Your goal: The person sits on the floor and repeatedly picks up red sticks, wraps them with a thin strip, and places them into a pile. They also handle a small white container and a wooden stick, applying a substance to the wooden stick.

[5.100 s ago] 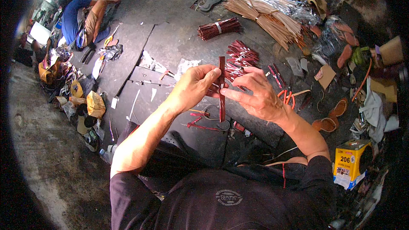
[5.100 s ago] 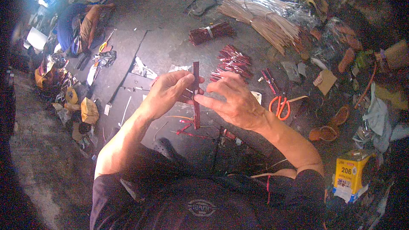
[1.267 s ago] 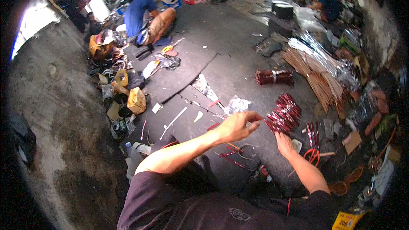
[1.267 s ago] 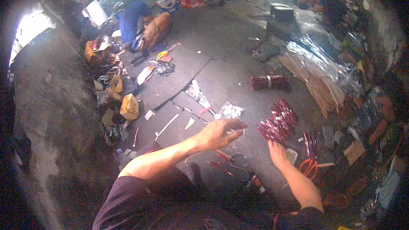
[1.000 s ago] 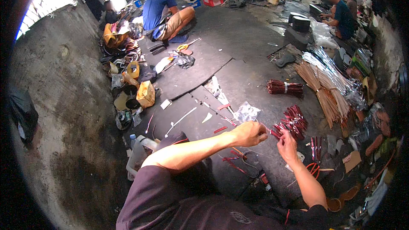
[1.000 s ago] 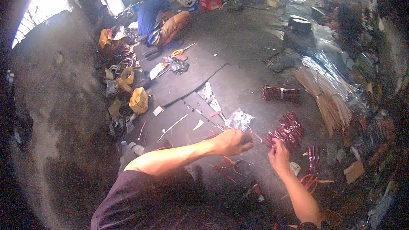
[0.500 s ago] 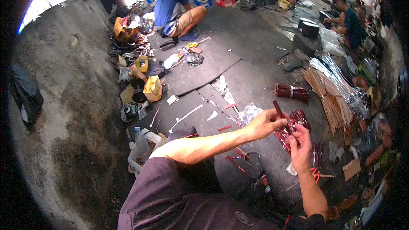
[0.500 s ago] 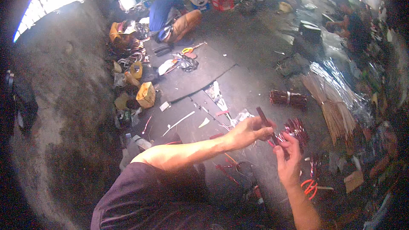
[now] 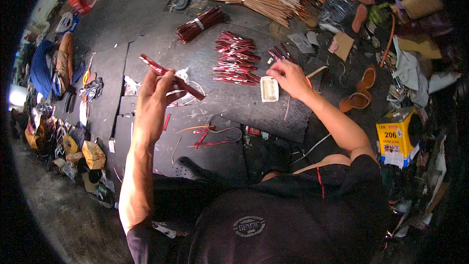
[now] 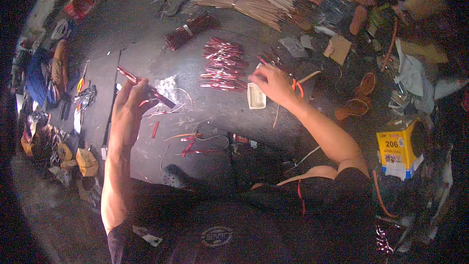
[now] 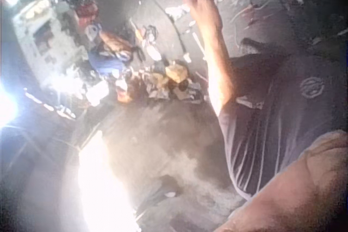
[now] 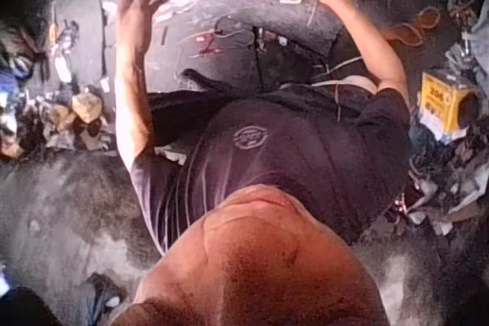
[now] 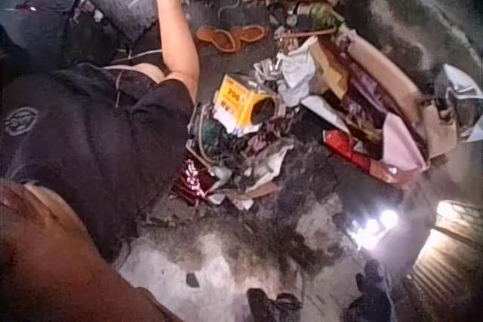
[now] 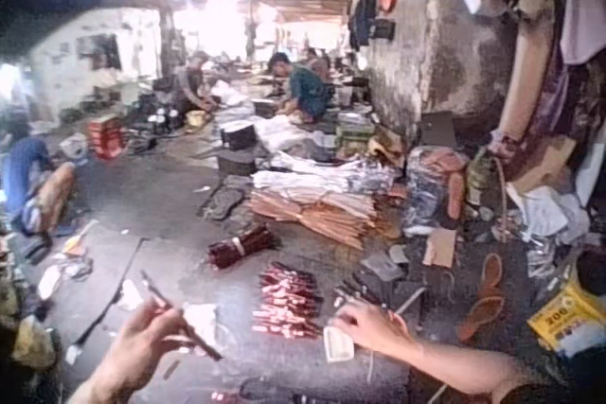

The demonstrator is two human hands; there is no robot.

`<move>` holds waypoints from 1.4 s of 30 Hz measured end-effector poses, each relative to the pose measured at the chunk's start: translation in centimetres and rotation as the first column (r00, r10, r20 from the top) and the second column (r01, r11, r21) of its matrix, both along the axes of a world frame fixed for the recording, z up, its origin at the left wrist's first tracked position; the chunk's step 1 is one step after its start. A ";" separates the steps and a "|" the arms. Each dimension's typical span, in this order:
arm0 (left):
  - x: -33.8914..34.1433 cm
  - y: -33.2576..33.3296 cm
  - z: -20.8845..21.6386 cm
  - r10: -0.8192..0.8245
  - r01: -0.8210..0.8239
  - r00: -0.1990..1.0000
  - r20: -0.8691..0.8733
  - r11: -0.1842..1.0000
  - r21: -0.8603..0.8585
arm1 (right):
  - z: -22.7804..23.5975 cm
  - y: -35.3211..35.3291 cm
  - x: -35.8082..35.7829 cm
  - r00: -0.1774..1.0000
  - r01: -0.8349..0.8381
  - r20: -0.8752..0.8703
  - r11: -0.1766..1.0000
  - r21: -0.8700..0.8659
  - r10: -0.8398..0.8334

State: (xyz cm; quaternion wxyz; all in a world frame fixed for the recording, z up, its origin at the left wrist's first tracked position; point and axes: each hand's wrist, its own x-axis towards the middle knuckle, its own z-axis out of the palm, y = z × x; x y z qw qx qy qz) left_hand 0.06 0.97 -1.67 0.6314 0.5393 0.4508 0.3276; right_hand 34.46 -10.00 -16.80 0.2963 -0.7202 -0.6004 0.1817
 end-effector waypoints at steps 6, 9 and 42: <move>0.2 0.3 -1.0 -0.147 0.149 0.988 -0.038 0.986 0.071 | -6.9 -5.8 0.5 0.904 -0.185 0.359 0.970 -0.159 0.232; 0.7 -0.1 -0.4 -0.196 0.206 0.977 -0.081 0.970 0.130 | -8.6 -6.5 -0.3 0.886 -0.165 0.403 0.967 -0.193 0.231; 1.2 -1.2 -1.0 -0.261 0.263 0.965 0.034 0.959 -0.107 | 7.9 0.9 -6.7 0.944 -0.270 -0.094 0.903 0.334 0.317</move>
